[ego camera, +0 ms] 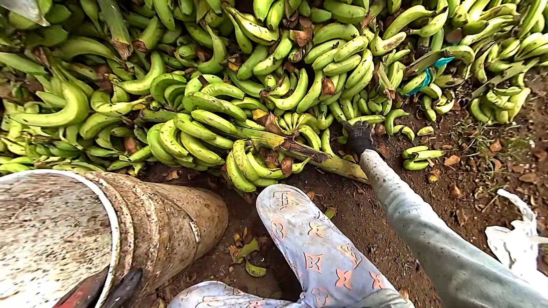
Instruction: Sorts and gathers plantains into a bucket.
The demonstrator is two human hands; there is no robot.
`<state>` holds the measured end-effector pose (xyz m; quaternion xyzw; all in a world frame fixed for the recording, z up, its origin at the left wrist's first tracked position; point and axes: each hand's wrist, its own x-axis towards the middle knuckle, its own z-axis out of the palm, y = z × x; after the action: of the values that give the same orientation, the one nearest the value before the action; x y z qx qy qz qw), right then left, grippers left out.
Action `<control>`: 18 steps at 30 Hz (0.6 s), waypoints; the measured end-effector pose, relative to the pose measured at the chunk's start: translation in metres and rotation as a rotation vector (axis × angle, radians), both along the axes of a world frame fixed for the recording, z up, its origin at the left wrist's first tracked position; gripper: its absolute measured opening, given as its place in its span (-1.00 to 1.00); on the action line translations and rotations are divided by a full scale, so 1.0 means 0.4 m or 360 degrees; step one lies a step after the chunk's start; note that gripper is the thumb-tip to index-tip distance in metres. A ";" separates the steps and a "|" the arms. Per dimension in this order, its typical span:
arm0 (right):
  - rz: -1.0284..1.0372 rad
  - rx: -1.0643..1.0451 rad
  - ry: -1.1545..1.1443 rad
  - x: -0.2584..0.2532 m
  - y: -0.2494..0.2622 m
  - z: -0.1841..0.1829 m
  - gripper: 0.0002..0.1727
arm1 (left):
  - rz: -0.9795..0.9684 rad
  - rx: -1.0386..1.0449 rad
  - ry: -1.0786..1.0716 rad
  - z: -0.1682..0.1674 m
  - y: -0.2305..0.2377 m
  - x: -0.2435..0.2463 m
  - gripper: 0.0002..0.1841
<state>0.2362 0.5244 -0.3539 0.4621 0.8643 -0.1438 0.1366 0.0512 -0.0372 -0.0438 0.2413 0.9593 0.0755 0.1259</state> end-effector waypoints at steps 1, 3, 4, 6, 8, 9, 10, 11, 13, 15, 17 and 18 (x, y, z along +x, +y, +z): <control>0.0029 -0.0033 -0.0116 -0.020 -0.003 -0.012 0.04 | -0.0001 0.0006 -0.0009 -0.002 -0.002 0.000 -0.50; -0.0022 -0.0080 -0.0260 -0.058 -0.012 -0.016 -0.05 | 0.0005 0.0062 -0.0010 0.000 -0.016 0.002 -0.49; -0.0042 -0.0102 -0.0310 -0.072 -0.018 -0.015 -0.11 | 0.0030 0.0092 -0.0002 0.000 -0.029 0.009 -0.49; -0.0002 -0.0095 -0.0388 -0.065 -0.018 -0.022 -0.20 | 0.0067 0.0097 -0.0030 0.001 -0.031 0.023 -0.48; 0.0117 -0.0074 -0.0413 -0.052 -0.005 -0.016 -0.25 | 0.0083 0.0072 -0.0056 0.010 -0.009 0.033 -0.49; 0.0161 -0.0098 -0.0347 -0.033 -0.007 -0.018 -0.20 | 0.0041 0.0064 -0.0064 0.011 -0.010 0.030 -0.48; 0.0180 -0.0128 -0.0226 -0.013 -0.011 -0.013 -0.20 | 0.0007 0.0067 -0.0062 0.013 -0.011 0.026 -0.47; 0.0143 -0.0177 -0.0037 0.003 -0.020 0.008 -0.23 | -0.0010 0.0063 -0.0057 0.012 -0.013 0.023 -0.46; -0.0033 -0.0286 0.0524 0.028 -0.071 0.085 -0.33 | -0.0022 0.0039 -0.0045 0.009 -0.015 0.018 -0.45; -0.0166 -0.0317 0.1259 0.014 -0.166 0.178 -0.37 | -0.0034 0.0023 -0.0034 0.007 -0.012 0.014 -0.43; -0.0071 -0.0302 0.2068 -0.058 -0.302 0.303 -0.36 | -0.0033 -0.0003 -0.0007 0.009 -0.006 0.011 -0.42; 0.0008 -0.0391 0.2456 -0.108 -0.381 0.392 -0.36 | -0.0031 -0.0012 0.0003 0.010 -0.004 0.010 -0.42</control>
<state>0.1930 0.3719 -0.1972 0.2111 0.6939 -0.5188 -0.4525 0.0552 -0.0388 -0.0399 0.2502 0.9573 0.0704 0.1265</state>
